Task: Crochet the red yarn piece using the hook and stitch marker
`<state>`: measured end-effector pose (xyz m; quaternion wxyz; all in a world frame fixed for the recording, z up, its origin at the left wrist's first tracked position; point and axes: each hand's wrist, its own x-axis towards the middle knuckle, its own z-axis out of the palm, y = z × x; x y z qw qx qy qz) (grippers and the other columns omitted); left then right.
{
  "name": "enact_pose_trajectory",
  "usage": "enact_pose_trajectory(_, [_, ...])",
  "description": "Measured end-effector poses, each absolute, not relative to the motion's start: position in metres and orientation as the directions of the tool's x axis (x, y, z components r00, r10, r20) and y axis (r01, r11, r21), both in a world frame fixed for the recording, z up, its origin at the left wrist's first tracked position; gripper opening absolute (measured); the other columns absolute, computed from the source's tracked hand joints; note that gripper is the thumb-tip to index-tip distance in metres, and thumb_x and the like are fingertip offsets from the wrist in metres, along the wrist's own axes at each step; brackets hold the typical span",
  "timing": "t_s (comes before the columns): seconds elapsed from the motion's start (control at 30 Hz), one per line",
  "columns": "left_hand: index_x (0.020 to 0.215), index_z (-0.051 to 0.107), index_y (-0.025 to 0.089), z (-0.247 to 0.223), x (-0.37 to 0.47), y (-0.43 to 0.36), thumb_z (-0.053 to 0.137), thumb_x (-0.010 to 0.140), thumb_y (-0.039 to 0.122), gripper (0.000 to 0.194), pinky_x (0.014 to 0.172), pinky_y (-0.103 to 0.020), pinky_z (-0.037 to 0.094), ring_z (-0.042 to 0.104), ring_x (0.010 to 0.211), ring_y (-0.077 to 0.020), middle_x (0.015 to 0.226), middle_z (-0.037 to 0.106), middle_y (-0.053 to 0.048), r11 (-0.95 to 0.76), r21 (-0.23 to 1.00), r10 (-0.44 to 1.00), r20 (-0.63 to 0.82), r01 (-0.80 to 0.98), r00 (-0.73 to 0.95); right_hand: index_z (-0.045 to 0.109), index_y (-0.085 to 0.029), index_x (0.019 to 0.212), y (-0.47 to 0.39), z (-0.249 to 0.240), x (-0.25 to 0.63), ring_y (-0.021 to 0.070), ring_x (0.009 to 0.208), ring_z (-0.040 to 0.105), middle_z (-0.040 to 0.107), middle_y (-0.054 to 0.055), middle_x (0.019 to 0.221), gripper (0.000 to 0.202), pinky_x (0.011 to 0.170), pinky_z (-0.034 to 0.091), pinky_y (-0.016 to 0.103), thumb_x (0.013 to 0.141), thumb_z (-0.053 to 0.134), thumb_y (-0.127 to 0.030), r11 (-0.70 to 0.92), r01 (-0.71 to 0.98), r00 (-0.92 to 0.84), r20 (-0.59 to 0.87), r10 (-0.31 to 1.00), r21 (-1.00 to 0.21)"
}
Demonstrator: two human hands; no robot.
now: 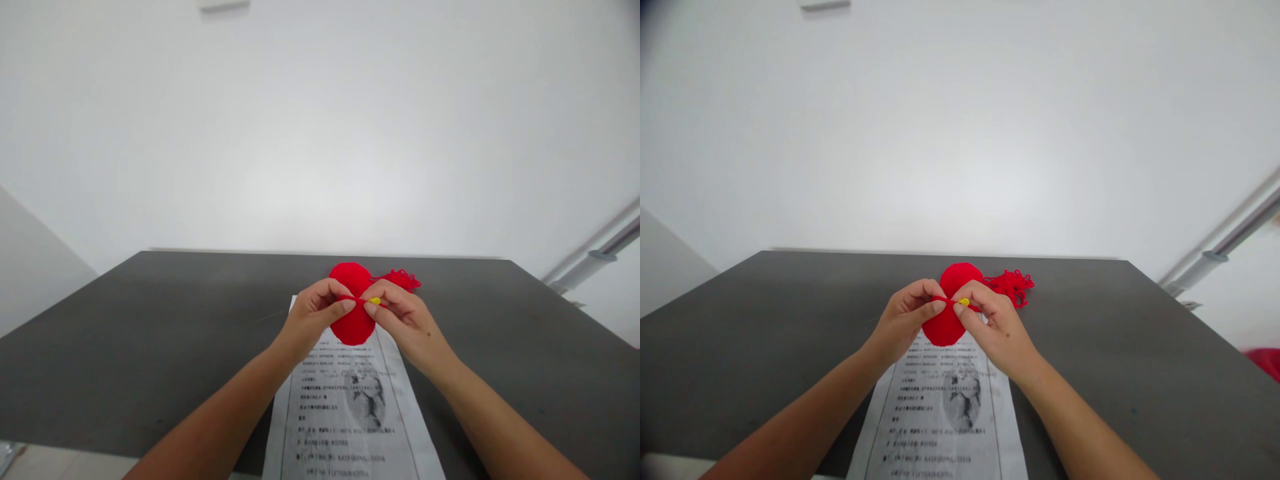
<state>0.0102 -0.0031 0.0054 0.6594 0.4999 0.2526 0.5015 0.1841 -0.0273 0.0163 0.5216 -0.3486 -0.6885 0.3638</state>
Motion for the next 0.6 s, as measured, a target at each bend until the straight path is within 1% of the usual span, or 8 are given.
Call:
enact_pose_trajectory(0.17, [0.073,0.069,0.017,0.0085,0.0093,-0.0038,0.087,0.072,0.033,0.024,0.064,-0.024,0.044,0.053,0.062,-0.0106,0.069,0.064,0.002,-0.072,0.922,0.908,0.218,-0.381,0.357,0.066,-0.022,0.078,-0.0286,0.0180,0.1845,0.0158,0.067,0.055,0.062,-0.001,0.073,0.014,0.063,0.042,0.028,0.089,0.060,-0.016,0.512,0.116,-0.210,0.483,0.850,-0.851])
enact_pose_trajectory(0.33, [0.072,0.069,0.017,0.0140,0.0071,-0.0046,0.085,0.075,0.035,0.023,0.065,-0.026,0.046,0.055,0.066,-0.0131,0.071,0.064,0.001,-0.172,0.936,0.898,0.277,-0.308,0.341,0.066,-0.022,0.078,-0.0290,0.0192,0.1833,0.0170,0.069,0.056,0.063,0.000,0.073,0.014,0.064,0.043,0.029,0.090,0.060,-0.018,0.513,0.130,-0.215,0.481,0.850,-0.849])
enact_pose_trajectory(0.6, [0.073,0.069,0.017,0.0147,0.0054,-0.0048,0.080,0.080,0.031,0.018,0.065,-0.026,0.045,0.052,0.064,-0.0124,0.071,0.062,0.001,-0.282,0.932,0.876,0.347,-0.227,0.335,0.064,-0.022,0.076,-0.0275,0.0201,0.1835,0.0154,0.067,0.054,0.061,-0.001,0.072,0.017,0.064,0.042,0.029,0.092,0.059,-0.018,0.517,0.156,-0.222,0.480,0.849,-0.842])
